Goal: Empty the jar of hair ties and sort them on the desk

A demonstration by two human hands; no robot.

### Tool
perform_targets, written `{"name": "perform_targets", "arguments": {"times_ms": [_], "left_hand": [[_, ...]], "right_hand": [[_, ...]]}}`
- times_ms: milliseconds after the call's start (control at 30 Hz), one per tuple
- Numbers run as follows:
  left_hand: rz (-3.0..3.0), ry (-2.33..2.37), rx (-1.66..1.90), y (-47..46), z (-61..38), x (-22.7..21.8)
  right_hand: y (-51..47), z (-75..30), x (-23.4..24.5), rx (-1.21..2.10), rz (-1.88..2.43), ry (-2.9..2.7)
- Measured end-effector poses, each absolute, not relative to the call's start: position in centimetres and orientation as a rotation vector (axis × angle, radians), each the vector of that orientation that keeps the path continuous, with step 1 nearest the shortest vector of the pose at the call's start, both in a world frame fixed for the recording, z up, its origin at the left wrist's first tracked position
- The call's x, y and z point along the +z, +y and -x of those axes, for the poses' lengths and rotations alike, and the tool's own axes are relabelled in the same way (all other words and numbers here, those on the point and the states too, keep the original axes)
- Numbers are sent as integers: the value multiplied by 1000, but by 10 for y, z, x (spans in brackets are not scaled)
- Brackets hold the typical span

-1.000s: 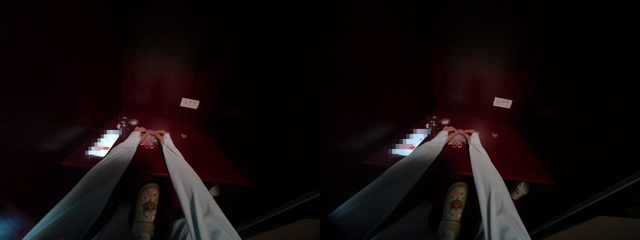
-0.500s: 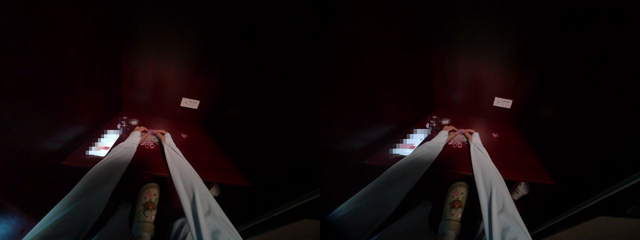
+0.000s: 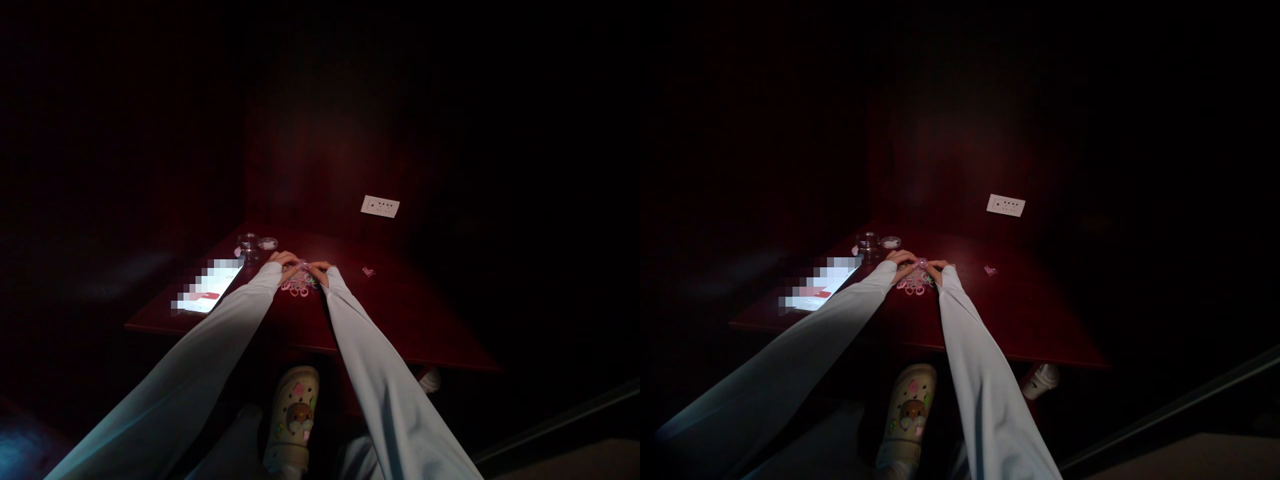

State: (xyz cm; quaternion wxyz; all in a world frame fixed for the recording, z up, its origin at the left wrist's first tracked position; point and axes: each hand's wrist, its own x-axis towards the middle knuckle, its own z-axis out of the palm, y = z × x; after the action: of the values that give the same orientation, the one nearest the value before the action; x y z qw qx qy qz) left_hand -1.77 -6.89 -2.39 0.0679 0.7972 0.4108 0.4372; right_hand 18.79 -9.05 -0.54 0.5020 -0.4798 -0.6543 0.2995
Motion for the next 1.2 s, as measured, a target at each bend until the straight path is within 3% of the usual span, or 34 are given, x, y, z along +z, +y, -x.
{"name": "perform_targets", "arguments": {"times_ms": [567, 967, 1200], "left_hand": [[-2303, 1307, 1428, -61, 13, -28], [-2409, 1210, 1330, -66, 18, -26], [-2265, 1412, 1442, -60, 13, -29]], "right_hand": [[-78, -184, -17, 988, 1033, -1420], [-81, -183, -15, 1018, 1008, -1387], [-76, -187, -13, 924, 1011, -1407]]}}
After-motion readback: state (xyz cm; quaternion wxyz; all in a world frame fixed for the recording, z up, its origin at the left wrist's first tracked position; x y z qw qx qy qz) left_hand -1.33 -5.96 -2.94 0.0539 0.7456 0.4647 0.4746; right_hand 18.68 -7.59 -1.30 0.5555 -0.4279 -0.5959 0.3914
